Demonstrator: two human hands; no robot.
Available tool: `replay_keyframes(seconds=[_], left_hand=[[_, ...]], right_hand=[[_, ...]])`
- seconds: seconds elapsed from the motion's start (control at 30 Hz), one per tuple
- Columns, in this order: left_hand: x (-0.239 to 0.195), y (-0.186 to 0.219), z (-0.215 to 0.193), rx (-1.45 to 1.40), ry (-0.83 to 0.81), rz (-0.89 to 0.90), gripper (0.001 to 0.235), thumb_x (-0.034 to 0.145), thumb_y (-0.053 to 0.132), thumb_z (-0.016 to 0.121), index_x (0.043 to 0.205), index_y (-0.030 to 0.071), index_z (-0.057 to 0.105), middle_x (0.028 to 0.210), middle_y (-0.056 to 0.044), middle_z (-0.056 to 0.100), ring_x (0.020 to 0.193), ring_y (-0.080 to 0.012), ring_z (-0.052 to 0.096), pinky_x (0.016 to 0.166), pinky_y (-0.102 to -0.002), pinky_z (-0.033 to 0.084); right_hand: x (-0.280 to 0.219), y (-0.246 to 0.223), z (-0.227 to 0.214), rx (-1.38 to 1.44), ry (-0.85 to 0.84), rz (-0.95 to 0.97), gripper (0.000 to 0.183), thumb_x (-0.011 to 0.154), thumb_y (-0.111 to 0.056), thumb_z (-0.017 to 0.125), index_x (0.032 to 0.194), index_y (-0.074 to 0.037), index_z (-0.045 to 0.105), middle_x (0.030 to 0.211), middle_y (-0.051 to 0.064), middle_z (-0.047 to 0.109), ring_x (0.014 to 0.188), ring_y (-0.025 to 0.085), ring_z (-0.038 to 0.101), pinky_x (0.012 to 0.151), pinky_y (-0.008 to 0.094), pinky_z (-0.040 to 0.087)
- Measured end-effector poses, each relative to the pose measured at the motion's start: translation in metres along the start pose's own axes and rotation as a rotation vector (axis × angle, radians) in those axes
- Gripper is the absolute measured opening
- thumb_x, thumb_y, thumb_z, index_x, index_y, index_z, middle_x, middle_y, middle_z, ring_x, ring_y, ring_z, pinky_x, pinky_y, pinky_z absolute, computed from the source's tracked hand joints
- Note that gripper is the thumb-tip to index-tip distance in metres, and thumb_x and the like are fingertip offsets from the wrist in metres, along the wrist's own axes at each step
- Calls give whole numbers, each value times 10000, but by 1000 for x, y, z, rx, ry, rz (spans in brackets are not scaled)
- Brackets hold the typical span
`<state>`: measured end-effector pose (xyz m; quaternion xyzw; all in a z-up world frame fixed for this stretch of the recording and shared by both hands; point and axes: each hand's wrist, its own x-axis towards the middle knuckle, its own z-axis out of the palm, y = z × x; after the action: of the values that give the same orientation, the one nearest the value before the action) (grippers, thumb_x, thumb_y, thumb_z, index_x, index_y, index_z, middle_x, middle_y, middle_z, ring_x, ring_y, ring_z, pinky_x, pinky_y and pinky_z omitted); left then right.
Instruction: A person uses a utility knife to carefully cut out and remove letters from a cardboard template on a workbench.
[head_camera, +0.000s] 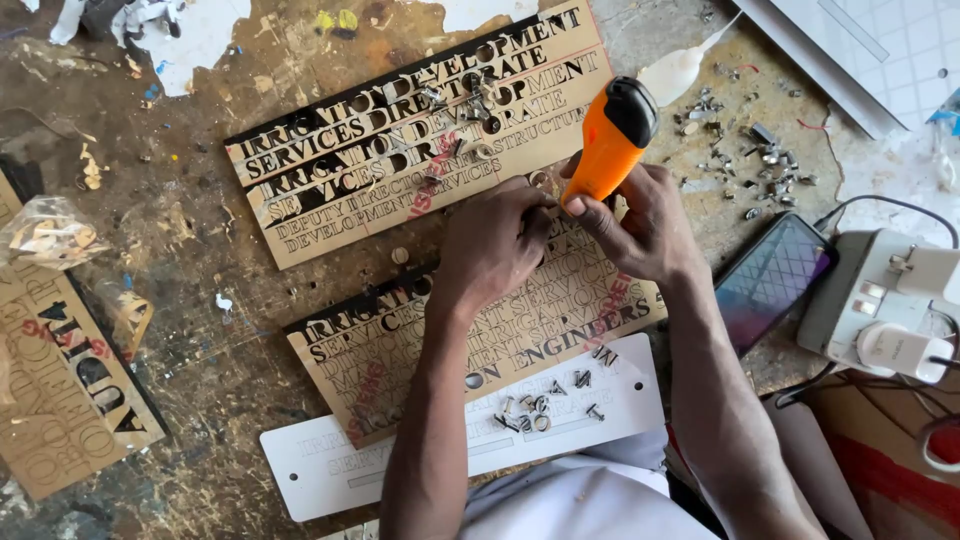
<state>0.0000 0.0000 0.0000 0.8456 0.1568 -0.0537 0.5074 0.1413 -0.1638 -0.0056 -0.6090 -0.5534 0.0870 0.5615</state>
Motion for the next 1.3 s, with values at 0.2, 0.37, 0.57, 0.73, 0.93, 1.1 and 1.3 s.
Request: replay_keyframes(seconds=[0.2, 0.37, 0.57, 0.73, 0.93, 1.1, 1.3], left_hand=[[-3, 0, 2, 18, 18, 31, 279, 1112, 153, 579, 1194, 41, 820, 989, -247, 798, 975, -452, 812, 948, -575, 602], [1, -4, 6, 25, 6, 19, 247, 1123, 148, 602, 1188, 35, 812, 941, -218, 799, 852, -384, 801, 865, -504, 637], [1, -7, 8, -9, -15, -11, 242, 1134, 108, 607, 1214, -14, 800, 957, -266, 801, 741, -340, 767, 778, -458, 650], [5, -1, 0, -49, 3, 46, 183, 1100, 88, 650, 1167, -15, 784, 909, -251, 803, 693, -346, 785, 728, -476, 637], [32, -12, -11, -178, -244, 55, 355, 1187, 53, 524, 1435, -114, 717, 946, -298, 788, 514, -166, 551, 591, -322, 514], [33, 7, -28, -291, -380, 14, 446, 1202, 115, 476, 1547, -112, 645, 913, -214, 760, 476, -88, 402, 578, -293, 459], [38, 23, -34, -302, -432, -29, 511, 1174, 250, 549, 1575, -61, 618, 1599, -321, 628, 1333, -444, 729, 1175, -585, 487]], right_hand=[[7, -3, 2, -34, -8, -47, 250, 1138, -230, 739, 1095, 17, 729, 728, 136, 643, 562, 302, 636, 582, 435, 549], [4, -8, 2, -65, -27, -60, 235, 1133, -205, 751, 1063, 15, 710, 706, 150, 628, 555, 327, 634, 585, 438, 554], [-10, 10, -1, -48, -7, -9, 231, 1156, -178, 719, 1034, 18, 703, 683, 137, 636, 522, 324, 635, 546, 423, 550], [-10, 6, -2, -49, 15, -58, 219, 1157, -156, 716, 1020, 13, 696, 674, 135, 630, 504, 341, 626, 519, 426, 531], [-9, 3, -4, -61, 46, -2, 244, 1148, -192, 708, 990, -7, 687, 645, 136, 621, 493, 324, 608, 517, 427, 521], [-6, -10, -5, -41, 56, -27, 219, 1156, -168, 698, 1007, -7, 694, 664, 129, 618, 493, 321, 603, 529, 412, 524], [-8, -4, -10, 28, 68, -44, 255, 1155, -195, 692, 1195, 48, 756, 751, 148, 652, 549, 277, 596, 590, 408, 540]])
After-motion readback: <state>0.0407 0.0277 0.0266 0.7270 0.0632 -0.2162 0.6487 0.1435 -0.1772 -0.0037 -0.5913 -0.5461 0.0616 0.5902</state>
